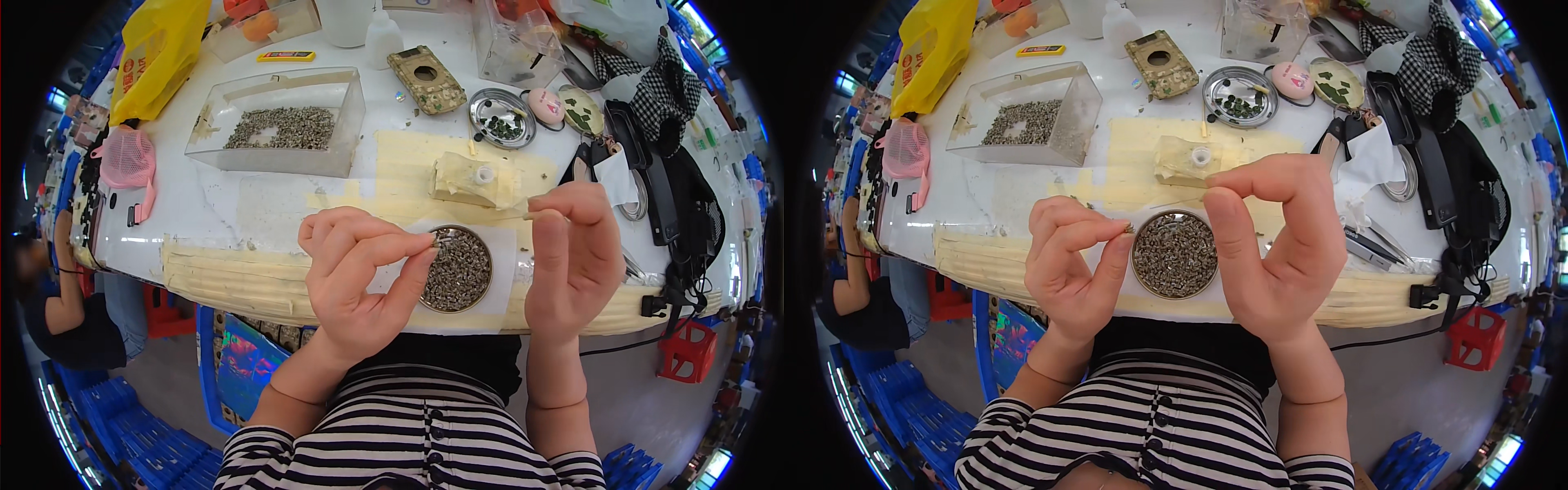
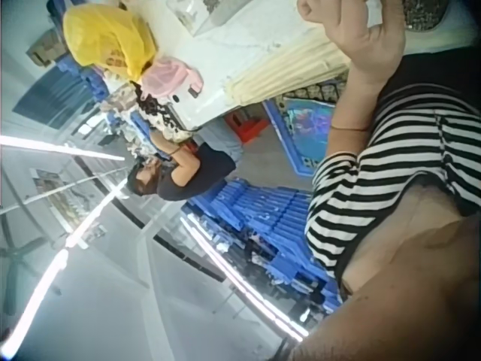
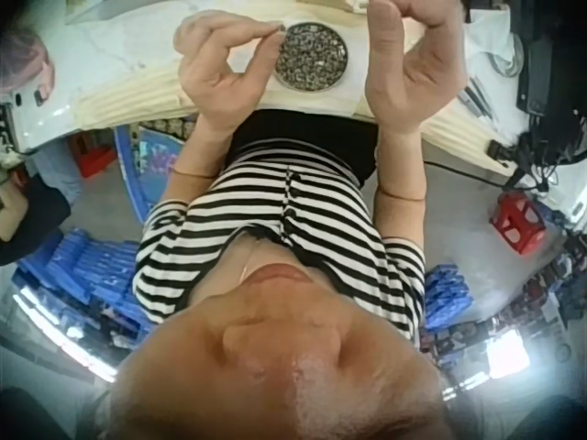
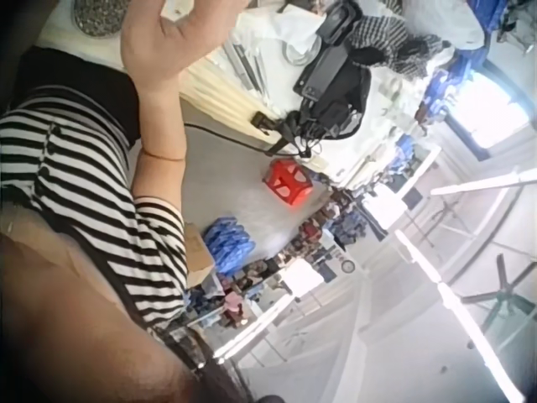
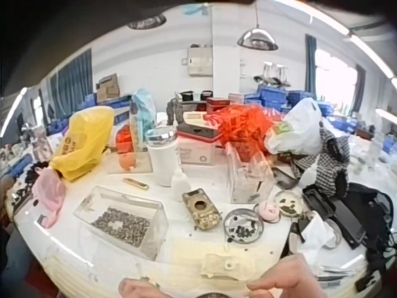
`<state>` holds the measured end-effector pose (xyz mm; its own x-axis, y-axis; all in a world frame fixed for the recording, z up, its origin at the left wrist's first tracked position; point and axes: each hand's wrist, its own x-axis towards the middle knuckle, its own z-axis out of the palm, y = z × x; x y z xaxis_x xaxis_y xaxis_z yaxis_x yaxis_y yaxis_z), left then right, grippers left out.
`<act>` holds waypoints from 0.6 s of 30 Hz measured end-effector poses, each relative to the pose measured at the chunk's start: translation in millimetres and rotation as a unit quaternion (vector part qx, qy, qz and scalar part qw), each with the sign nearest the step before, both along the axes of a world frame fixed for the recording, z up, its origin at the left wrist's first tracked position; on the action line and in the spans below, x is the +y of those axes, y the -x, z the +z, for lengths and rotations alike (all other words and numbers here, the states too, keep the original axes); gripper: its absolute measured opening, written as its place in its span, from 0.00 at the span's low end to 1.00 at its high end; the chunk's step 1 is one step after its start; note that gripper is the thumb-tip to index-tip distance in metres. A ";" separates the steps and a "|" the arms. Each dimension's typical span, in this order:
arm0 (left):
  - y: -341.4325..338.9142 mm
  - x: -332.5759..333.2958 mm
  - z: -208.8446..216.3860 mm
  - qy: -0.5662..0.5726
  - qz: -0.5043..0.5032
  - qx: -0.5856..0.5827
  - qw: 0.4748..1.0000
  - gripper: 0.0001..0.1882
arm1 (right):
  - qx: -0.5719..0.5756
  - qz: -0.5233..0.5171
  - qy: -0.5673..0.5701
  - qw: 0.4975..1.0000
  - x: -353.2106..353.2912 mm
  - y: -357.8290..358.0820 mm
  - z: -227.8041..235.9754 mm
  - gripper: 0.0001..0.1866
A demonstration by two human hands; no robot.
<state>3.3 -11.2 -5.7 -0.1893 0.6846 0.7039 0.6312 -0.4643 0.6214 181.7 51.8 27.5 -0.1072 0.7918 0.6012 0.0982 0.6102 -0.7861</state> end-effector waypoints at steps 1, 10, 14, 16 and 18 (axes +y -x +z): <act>-0.2 -0.2 0.2 0.001 0.000 0.002 1.000 0.13 | 0.014 0.027 0.008 1.000 -0.5 0.5 -6.1 0.04; -1.2 -0.6 0.1 0.002 -0.004 0.016 1.000 0.14 | -0.014 0.036 0.033 0.999 -3.1 5.1 -12.5 0.05; -1.1 -0.9 -0.1 0.001 -0.003 0.018 1.000 0.14 | -0.009 0.042 0.033 0.999 -3.7 6.6 -11.4 0.05; -1.4 -0.2 -0.2 -0.001 -0.004 0.018 1.000 0.14 | -0.014 0.040 0.027 0.999 -3.2 6.6 -11.6 0.05; -1.4 0.1 -0.7 -0.004 -0.003 0.018 1.000 0.14 | -0.017 0.037 0.022 0.999 -2.8 6.8 -12.1 0.05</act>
<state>4.8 -11.1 -6.4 -0.1602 0.6807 0.7148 0.6497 -0.4725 0.5955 174.8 49.0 15.4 -0.1869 0.8067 0.5606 0.0815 0.5814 -0.8095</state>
